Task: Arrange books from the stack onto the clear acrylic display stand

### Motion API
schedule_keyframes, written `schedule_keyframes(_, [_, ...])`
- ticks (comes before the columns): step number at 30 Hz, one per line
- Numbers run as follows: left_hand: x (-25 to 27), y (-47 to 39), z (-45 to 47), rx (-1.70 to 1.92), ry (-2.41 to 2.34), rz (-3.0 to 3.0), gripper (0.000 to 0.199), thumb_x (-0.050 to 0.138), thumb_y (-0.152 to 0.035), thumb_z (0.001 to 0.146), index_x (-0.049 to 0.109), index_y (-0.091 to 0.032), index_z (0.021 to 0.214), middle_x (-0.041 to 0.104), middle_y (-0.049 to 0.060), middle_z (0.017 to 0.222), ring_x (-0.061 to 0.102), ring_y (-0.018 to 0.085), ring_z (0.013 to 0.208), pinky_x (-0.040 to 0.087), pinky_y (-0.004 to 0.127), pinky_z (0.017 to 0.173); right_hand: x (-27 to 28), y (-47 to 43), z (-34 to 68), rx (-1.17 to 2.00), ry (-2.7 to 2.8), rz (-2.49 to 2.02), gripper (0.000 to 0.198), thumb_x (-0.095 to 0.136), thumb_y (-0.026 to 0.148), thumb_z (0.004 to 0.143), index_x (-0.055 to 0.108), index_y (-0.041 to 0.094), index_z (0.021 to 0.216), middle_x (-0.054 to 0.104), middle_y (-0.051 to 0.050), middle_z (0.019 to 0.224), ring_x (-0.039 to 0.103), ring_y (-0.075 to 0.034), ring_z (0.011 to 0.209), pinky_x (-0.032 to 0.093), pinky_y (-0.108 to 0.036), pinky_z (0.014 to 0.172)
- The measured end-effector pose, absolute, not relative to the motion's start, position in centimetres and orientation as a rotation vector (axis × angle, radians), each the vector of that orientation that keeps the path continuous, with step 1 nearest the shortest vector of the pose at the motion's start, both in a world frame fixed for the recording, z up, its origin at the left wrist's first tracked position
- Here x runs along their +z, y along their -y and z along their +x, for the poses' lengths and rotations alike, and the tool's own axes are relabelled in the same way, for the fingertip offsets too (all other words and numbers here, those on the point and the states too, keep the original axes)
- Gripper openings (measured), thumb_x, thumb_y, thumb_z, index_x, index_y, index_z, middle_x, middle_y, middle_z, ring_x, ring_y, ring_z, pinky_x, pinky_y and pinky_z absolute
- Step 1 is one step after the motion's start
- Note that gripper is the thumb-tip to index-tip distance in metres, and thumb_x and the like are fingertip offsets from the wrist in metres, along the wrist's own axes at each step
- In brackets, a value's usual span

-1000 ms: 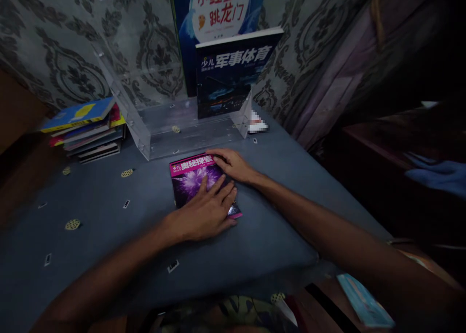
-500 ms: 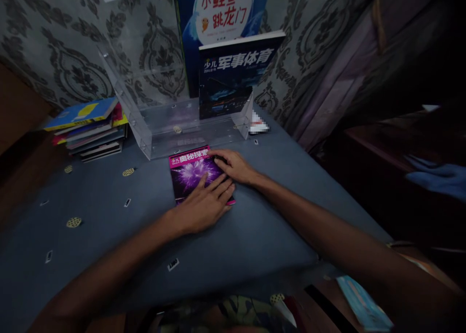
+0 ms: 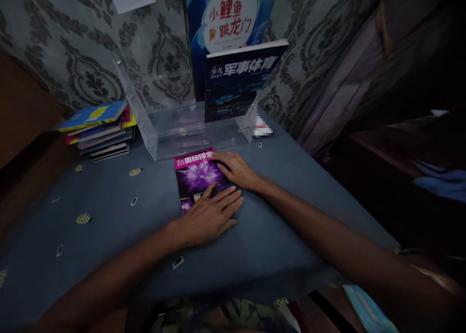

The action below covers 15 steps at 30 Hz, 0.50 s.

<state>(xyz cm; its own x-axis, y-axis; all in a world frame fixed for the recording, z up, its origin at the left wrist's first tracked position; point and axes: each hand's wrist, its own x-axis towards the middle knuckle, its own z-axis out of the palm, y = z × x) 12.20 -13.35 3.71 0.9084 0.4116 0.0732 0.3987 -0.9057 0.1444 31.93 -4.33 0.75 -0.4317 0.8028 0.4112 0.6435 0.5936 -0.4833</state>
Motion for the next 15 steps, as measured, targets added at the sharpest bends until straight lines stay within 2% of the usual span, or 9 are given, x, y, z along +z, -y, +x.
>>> schedule_keyframes(7, [4.1, 13.2, 11.5, 0.334, -0.618, 2.692, 0.046, 0.041, -0.038, 0.106, 0.044, -0.022, 0.149, 0.051, 0.010, 0.154, 0.041, 0.021, 0.147, 0.018, 0.051, 0.127, 0.7, 5.3, 31.8, 0.294, 2.264, -1.173, 0.042, 0.046, 0.029, 0.100, 0.060, 0.022, 0.138, 0.060, -0.013, 0.145, 0.053, -0.030, 0.137, 0.039, -0.057, 0.114])
schedule_keyframes(12, [4.5, 12.3, 11.3, 0.604, -0.781, 2.417, 0.036, 0.040, -0.030, 0.105, 0.057, -0.021, 0.134, 0.065, 0.008, 0.135, 0.058, 0.019, 0.130, 0.043, 0.040, 0.115, 0.9, 5.6, 31.7, 0.309, 2.284, -1.213, 0.043, 0.045, 0.031, 0.101, 0.059, 0.021, 0.140, 0.057, -0.014, 0.148, 0.050, -0.030, 0.140, 0.037, -0.057, 0.116])
schedule_keyframes(15, [3.9, 10.5, 10.5, 0.712, -0.902, 2.398, 0.034, 0.040, -0.029, 0.103, 0.058, -0.020, 0.131, 0.065, 0.009, 0.133, 0.060, 0.021, 0.126, 0.048, 0.040, 0.111, 0.7, 5.7, 31.7, 0.297, 2.292, -1.209, 0.043, 0.044, 0.031, 0.102, 0.057, 0.022, 0.141, 0.057, -0.013, 0.148, 0.050, -0.028, 0.140, 0.036, -0.055, 0.117])
